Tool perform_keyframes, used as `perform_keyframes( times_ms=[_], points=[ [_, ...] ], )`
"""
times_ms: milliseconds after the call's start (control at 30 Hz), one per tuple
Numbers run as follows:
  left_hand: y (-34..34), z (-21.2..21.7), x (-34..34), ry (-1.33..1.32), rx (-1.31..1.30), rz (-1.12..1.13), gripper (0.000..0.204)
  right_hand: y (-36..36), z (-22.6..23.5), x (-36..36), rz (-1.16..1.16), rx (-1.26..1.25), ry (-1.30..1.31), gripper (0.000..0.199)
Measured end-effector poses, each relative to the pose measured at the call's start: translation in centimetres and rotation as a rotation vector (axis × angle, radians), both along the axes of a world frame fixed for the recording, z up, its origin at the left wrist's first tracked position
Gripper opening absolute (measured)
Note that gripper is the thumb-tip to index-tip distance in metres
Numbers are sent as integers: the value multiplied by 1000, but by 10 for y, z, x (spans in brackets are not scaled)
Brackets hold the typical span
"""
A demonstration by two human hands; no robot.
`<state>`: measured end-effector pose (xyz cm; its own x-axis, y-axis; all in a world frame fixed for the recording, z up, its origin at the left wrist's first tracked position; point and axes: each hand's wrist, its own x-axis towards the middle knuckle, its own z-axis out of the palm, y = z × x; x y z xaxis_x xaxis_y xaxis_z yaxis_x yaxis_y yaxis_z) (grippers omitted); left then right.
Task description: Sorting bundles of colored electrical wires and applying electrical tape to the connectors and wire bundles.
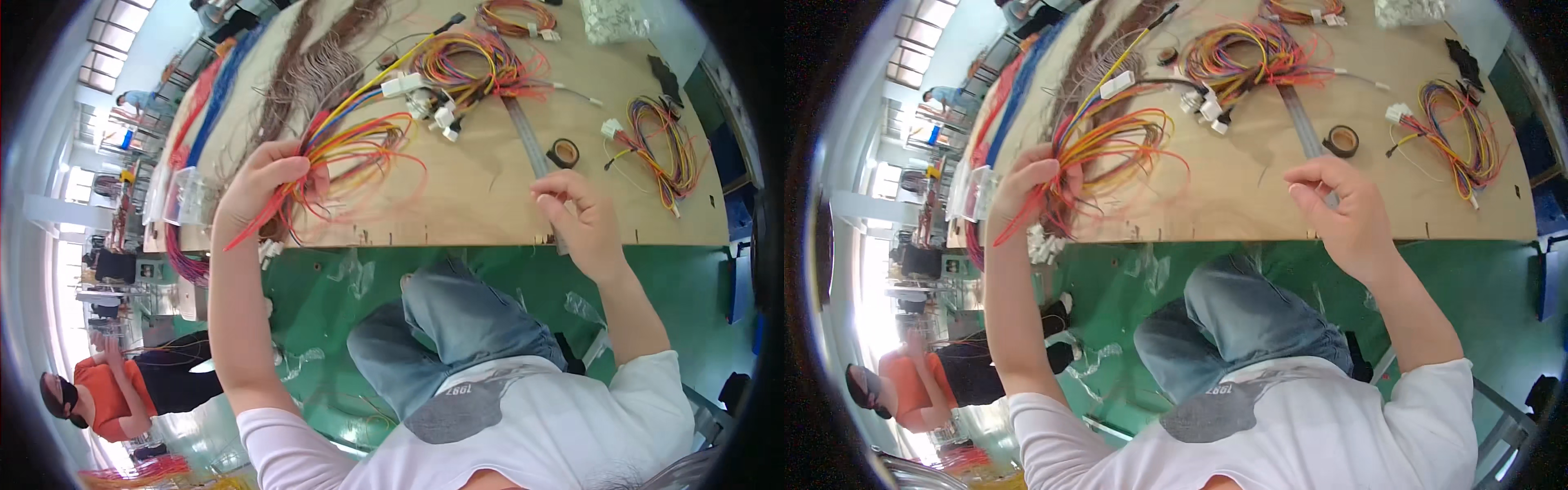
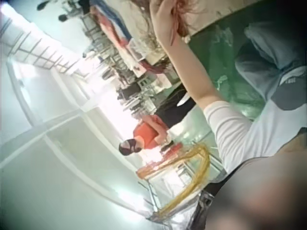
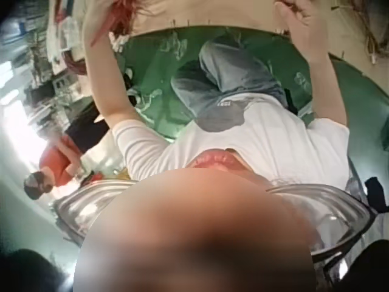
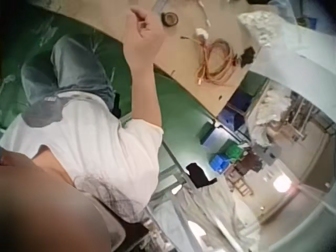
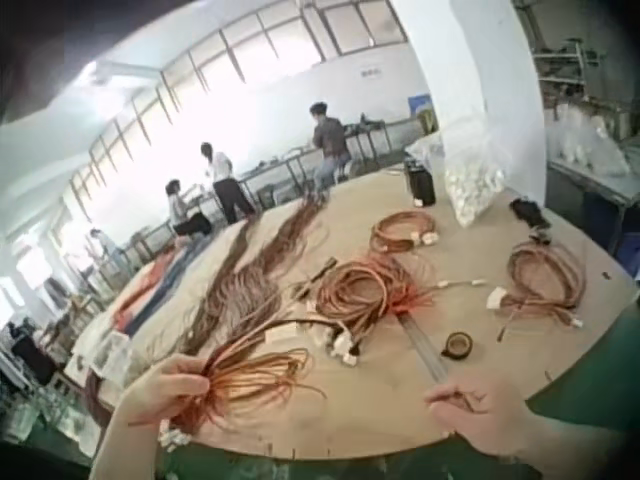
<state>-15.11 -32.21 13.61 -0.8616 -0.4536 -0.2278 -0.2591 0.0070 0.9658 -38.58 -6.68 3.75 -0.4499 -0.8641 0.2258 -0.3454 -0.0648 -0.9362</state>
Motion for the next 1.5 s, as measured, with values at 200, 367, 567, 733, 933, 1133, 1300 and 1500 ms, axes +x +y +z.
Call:
perform_keyframes(
  times_ms=[200,367,567,733,933,1133,1300,1500],
  points=[
    [9,18,12,176,143,-184,29,-38,23,-1,-48,-82,-1,34],
    [18,21,22,277,296,-279,31,-65,33,7,205,-176,9,39],
    [34,13,41,329,376,-278,32,-51,68,4,380,-9,-206,28],
    [43,11,45,331,402,-301,31,-43,78,7,354,21,-145,26],
    [61,28,40,253,269,-178,28,-45,96,4,380,-434,-239,34],
    [71,35,11,-216,-740,35,12,-58,106,-4,230,-414,-260,13],
    [67,-40,-14,-98,-1389,98,16,-45,64,-10,99,-217,98,12],
    [90,-133,-27,-165,-1273,-72,21,-47,29,-12,155,191,170,14]
  ],
)
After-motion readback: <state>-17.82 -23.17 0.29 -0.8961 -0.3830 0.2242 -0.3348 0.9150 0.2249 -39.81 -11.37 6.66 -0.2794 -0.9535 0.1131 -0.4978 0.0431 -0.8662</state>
